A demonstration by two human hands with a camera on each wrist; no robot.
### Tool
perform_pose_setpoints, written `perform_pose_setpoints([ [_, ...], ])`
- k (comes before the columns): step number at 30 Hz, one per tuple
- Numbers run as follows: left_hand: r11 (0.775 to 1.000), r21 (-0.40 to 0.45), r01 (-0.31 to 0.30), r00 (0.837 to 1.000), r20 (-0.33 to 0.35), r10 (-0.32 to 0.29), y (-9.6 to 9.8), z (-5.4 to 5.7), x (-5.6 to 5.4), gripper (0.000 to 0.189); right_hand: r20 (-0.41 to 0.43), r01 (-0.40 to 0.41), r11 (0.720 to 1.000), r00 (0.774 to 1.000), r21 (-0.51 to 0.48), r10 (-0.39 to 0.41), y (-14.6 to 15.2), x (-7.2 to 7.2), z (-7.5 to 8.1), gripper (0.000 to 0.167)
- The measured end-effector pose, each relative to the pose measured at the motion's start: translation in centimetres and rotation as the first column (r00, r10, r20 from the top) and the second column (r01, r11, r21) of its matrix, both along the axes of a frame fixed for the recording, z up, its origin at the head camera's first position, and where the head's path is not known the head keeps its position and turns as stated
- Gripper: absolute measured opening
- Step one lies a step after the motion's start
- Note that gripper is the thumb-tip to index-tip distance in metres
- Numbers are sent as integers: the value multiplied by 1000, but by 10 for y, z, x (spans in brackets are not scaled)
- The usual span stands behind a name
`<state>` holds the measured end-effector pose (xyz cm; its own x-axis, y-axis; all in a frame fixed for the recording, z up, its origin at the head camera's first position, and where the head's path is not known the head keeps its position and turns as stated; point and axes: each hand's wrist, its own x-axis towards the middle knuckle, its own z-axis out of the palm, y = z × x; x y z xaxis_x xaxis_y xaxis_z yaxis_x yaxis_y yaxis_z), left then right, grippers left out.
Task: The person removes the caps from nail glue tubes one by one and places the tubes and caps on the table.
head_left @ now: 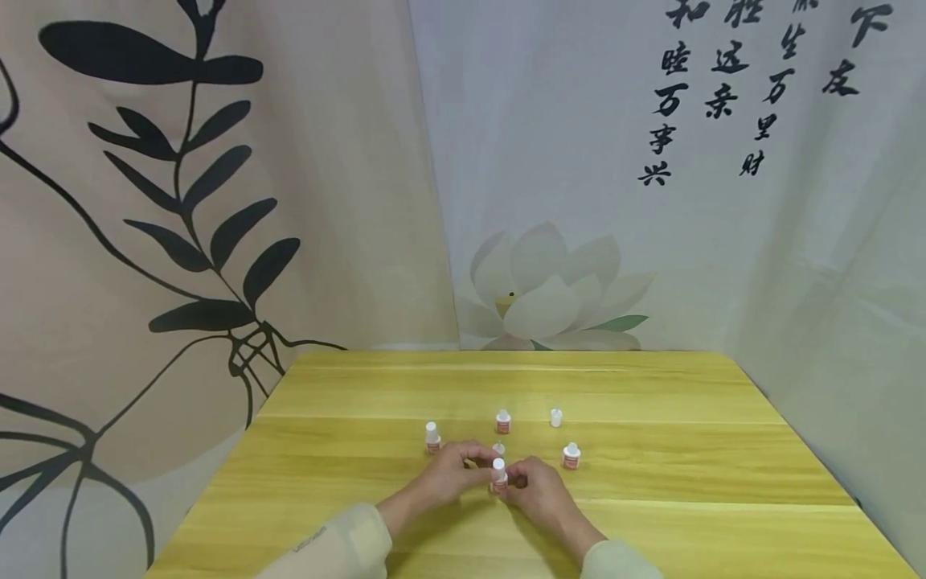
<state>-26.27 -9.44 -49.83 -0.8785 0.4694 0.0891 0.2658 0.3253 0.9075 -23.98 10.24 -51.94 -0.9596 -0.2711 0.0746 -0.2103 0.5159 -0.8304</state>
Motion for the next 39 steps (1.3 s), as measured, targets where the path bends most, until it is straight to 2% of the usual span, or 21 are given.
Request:
perform_pose_setpoints([
  [11, 999, 32, -15, 1000, -7, 15, 0, -6, 1, 18, -4, -2, 1000, 1000, -10, 2, -1, 3, 2, 16],
  [18, 998, 40, -39, 999, 11, 38, 1, -6, 1, 16, -5, -21, 999, 1000, -25, 21, -1, 2, 0, 14],
  [24, 998, 57, -30, 999, 22, 29, 1, -5, 0, 20, 14, -36, 999, 999, -20, 36, -2, 0, -1, 9],
  [33, 998, 16, -55, 999, 0, 55, 4, -5, 0, 16, 3, -31, 999, 1000, -23, 31, -1, -1, 0, 10],
  [39, 998, 23, -58, 998, 5, 58, 5, -6, -1, 14, 0, -36, 999, 999, -28, 36, -1, -1, 0, 10],
])
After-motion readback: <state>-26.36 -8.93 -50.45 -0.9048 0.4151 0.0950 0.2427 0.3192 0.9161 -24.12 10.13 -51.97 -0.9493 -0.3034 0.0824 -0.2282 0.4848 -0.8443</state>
